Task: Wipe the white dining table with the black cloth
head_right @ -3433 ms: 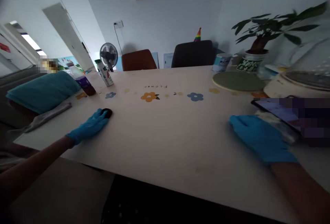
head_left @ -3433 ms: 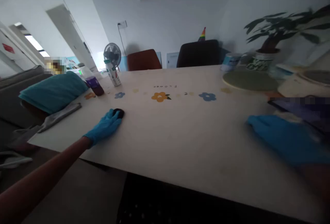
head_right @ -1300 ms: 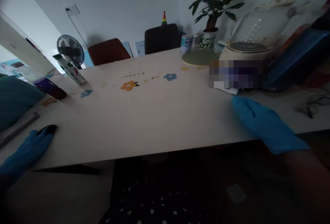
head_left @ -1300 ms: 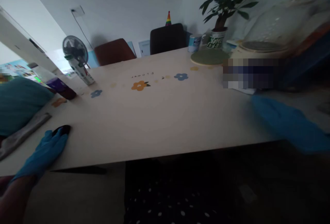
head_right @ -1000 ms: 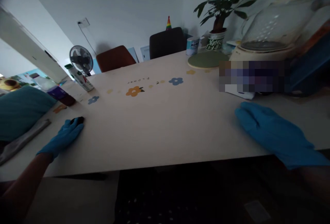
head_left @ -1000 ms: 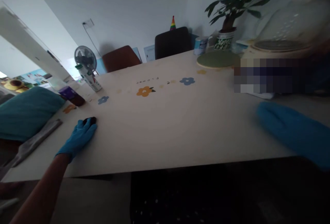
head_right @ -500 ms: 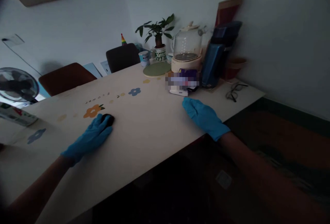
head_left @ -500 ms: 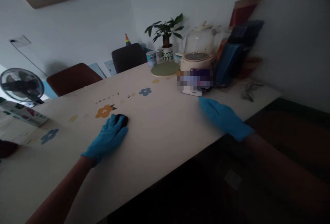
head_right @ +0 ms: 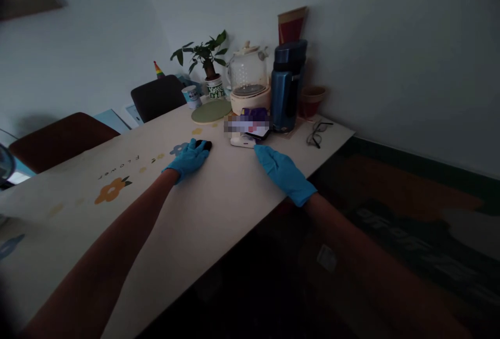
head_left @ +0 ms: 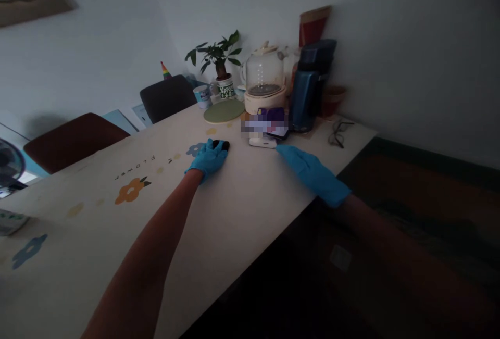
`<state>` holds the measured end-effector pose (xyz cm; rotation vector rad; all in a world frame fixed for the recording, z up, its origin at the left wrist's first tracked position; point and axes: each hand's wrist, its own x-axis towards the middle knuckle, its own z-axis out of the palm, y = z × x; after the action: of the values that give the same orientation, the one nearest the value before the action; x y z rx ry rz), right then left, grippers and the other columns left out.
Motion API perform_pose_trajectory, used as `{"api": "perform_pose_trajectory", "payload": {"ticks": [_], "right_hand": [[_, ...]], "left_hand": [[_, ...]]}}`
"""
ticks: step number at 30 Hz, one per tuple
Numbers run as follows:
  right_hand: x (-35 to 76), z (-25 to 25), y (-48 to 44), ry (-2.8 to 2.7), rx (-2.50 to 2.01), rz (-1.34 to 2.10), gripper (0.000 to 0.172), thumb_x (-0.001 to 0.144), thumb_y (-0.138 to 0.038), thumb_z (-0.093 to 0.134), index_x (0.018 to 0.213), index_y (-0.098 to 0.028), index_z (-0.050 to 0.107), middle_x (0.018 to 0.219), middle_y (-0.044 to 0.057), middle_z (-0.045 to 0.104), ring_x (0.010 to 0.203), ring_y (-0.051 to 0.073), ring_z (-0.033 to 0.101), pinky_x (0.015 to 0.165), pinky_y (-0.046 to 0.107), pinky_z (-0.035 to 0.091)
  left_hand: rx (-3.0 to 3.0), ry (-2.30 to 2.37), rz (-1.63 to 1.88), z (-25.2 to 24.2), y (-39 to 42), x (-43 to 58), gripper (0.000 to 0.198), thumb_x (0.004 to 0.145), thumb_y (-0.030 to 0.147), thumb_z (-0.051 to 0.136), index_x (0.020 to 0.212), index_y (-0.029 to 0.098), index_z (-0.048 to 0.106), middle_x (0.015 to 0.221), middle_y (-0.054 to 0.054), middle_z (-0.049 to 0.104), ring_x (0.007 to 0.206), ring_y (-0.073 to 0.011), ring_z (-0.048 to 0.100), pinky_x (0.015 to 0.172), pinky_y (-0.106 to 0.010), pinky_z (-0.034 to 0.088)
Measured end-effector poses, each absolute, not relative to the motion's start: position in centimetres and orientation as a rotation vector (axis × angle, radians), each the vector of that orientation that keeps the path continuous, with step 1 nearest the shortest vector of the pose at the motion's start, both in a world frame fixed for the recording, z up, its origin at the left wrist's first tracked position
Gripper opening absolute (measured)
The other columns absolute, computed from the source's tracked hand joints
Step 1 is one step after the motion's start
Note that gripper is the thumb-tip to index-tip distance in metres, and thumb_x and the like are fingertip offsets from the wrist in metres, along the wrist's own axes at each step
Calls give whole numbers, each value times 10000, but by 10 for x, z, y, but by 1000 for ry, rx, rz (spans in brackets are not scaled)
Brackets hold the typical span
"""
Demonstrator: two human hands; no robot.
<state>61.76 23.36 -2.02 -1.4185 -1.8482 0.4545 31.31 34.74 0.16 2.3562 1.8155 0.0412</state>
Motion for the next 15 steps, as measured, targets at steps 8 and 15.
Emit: {"api": "perform_pose_trajectory", "payload": {"ticks": [8, 15], "right_hand": [[633, -33, 239, -1874, -1364, 384, 543, 1049, -397, 265, 1486, -244, 550, 1570, 61, 530, 1481, 255, 459, 1285, 501, 299], [633, -31, 243, -1904, -1342, 353, 508, 1014, -330, 346, 1438, -193, 589, 1563, 104, 535, 1467, 286, 476, 1277, 498, 306]], "left_hand": [[2561, 1421, -35, 7, 268, 348, 650, 1058, 518, 325, 1650, 256, 268, 1725, -176, 97, 1584, -406, 143, 1293, -550, 182], [2571, 1183, -96, 13, 189, 359, 665, 1060, 570, 318, 1661, 299, 224, 1733, -131, 25, 1596, -374, 35, 1311, -569, 118]]}}
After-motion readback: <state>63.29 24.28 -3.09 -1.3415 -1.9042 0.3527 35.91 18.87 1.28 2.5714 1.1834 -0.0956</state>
